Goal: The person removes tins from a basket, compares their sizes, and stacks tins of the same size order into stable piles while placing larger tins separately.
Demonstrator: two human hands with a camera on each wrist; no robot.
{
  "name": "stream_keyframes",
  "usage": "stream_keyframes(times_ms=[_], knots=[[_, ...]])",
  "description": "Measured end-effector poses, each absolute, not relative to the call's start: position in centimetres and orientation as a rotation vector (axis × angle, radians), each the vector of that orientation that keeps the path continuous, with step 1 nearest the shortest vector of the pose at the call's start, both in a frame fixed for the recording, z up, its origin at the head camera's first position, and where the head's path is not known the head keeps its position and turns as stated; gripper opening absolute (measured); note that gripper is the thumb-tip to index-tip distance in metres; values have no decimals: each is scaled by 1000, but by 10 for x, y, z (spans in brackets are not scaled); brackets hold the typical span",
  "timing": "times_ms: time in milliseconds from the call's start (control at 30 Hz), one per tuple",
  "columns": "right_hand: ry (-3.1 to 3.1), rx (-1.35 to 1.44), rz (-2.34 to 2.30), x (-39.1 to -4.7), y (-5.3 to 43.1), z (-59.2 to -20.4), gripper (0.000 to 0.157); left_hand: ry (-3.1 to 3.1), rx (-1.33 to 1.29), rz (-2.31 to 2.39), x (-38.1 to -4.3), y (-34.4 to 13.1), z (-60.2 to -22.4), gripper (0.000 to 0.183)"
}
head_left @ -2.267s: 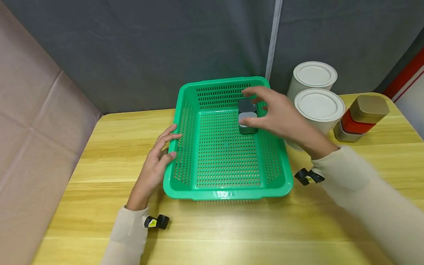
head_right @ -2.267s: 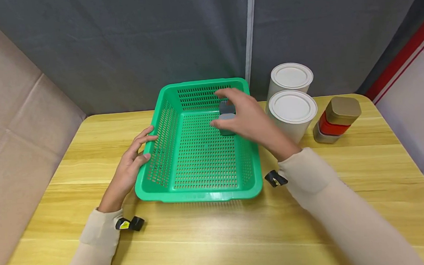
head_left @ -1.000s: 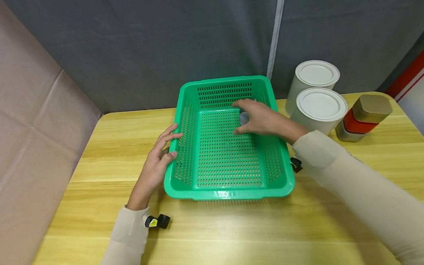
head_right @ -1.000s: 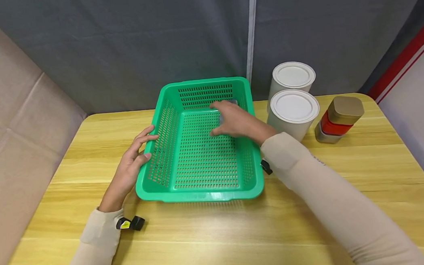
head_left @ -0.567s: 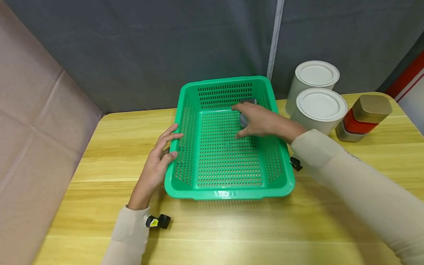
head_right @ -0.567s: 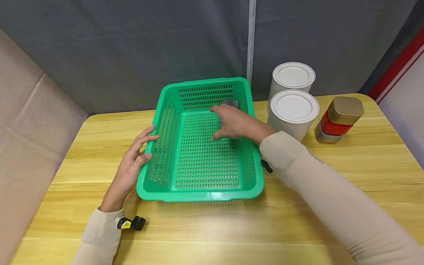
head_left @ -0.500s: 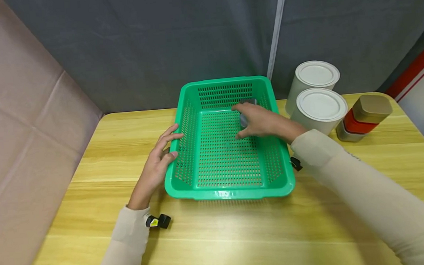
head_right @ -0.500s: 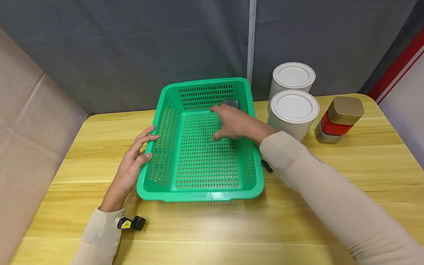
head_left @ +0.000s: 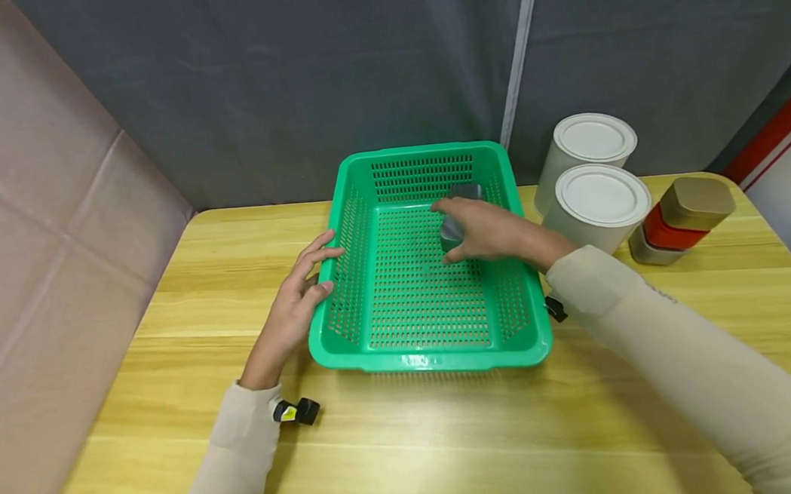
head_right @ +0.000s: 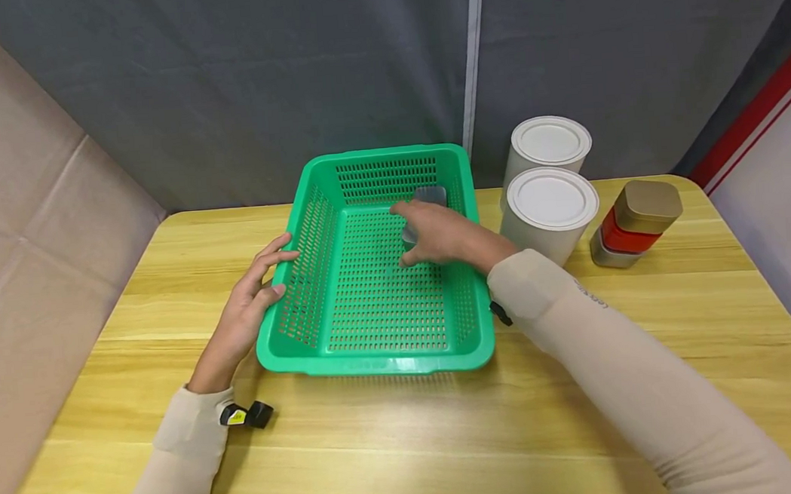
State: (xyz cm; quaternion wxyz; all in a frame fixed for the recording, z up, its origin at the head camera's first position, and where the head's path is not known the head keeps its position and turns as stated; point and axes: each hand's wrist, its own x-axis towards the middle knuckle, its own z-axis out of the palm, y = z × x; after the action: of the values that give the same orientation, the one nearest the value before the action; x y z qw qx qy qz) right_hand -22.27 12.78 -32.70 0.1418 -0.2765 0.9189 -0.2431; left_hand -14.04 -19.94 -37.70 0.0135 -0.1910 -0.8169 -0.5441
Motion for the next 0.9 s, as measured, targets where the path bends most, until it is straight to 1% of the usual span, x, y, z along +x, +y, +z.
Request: stream_keyframes(times_ms=[267, 533, 900], knots=[[2674, -811, -717, -222, 127, -330, 85, -2546, -596, -1688, -140, -199, -377, 50], [2695, -780, -653, -222, 127, -331, 85, -2540, -608, -1682, -140, -199, -377, 49], [2696, -829, -543, -219, 127, -331, 76, -2533, -611, -1679, -140, -199, -377, 49]])
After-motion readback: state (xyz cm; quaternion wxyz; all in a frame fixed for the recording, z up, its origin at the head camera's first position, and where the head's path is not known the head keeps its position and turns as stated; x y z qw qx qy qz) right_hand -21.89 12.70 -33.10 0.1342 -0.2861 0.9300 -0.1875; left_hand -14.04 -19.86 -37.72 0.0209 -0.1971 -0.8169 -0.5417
